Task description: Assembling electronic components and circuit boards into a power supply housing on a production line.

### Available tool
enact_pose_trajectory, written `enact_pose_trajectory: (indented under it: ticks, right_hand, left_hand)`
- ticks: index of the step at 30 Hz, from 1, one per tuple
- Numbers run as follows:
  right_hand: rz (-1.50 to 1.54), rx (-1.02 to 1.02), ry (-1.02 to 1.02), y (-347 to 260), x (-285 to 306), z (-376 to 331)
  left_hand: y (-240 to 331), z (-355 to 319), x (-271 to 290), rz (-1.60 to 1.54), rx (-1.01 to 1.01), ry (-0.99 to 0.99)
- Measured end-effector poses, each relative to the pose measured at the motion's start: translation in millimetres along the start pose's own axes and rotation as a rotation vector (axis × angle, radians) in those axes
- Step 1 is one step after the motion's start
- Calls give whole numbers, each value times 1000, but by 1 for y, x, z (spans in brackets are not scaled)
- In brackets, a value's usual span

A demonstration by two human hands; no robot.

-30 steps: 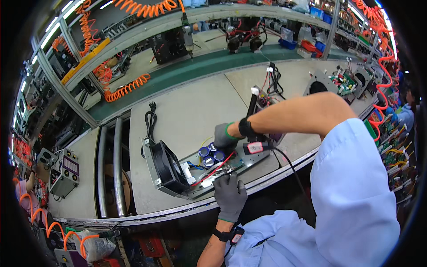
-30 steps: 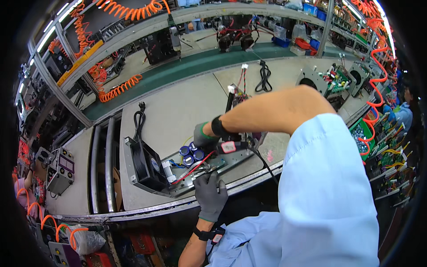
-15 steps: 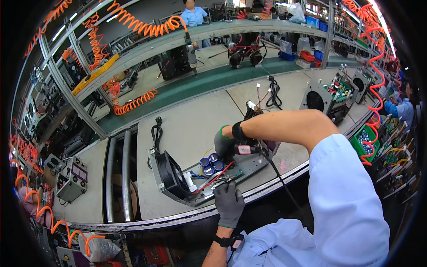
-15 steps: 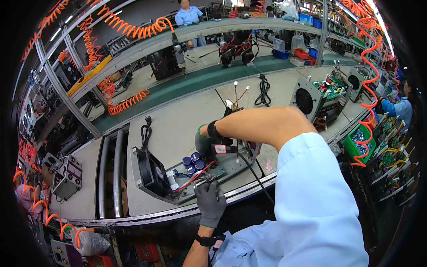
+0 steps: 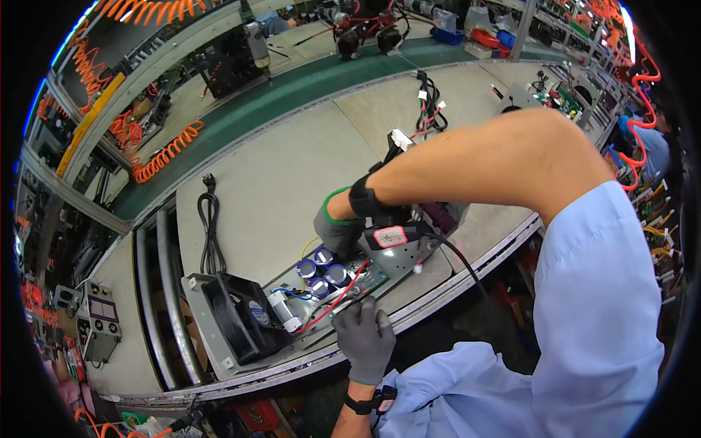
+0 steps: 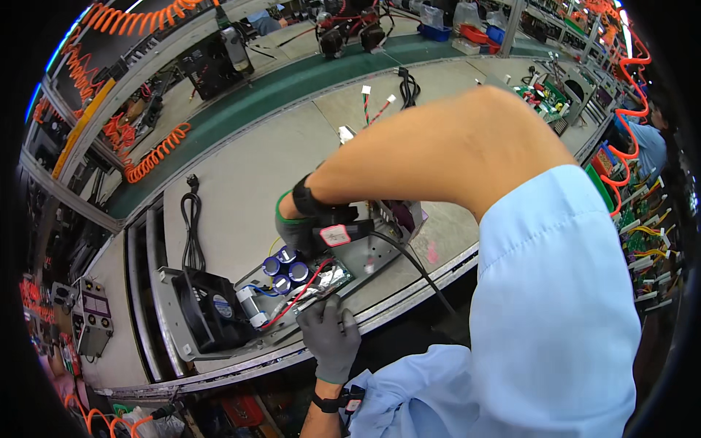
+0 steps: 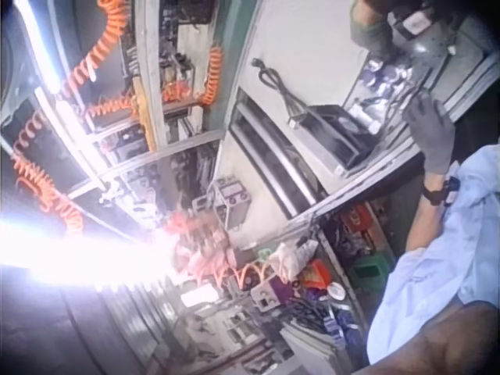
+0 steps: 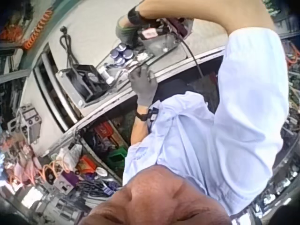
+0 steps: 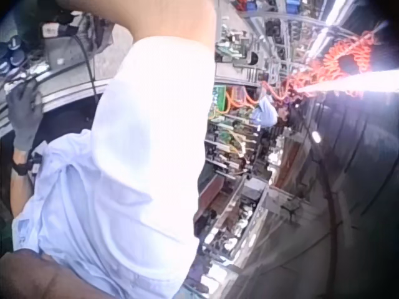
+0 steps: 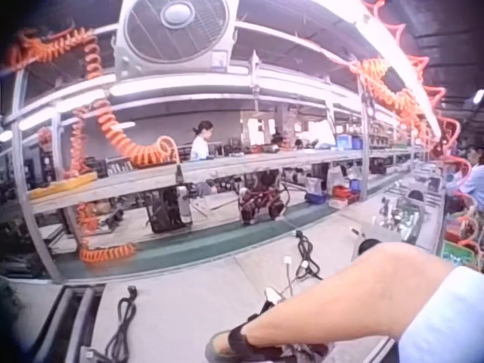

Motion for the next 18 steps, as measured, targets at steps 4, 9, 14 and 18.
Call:
enact_pose_trajectory:
  ticks: [4, 9, 14, 18]
  right_hand:
    - [58, -17, -9, 11, 3, 22]
    - [88, -64, 8, 11, 3, 26]
    - [58, -310, 43, -20, 7, -18]
    - [-268, -455, 584, -68, -21, -57]
  left_hand:
    - [-3, 0, 0, 9, 5, -27]
    - [-6, -3, -3, 3, -4, -35]
    - [-4, -3, 2, 4, -18, -33]
    - [-3, -6, 5, -46, -5, -54]
Point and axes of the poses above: each hand's wrist, its own z-axis towards the middle knuckle, its own x-axis out of the back of the hand, y = z × x, the point moved 1 cm from there along z, towards the middle knuckle, and after that the axes turned 15 degrees about -y, right-handed, at the moved point
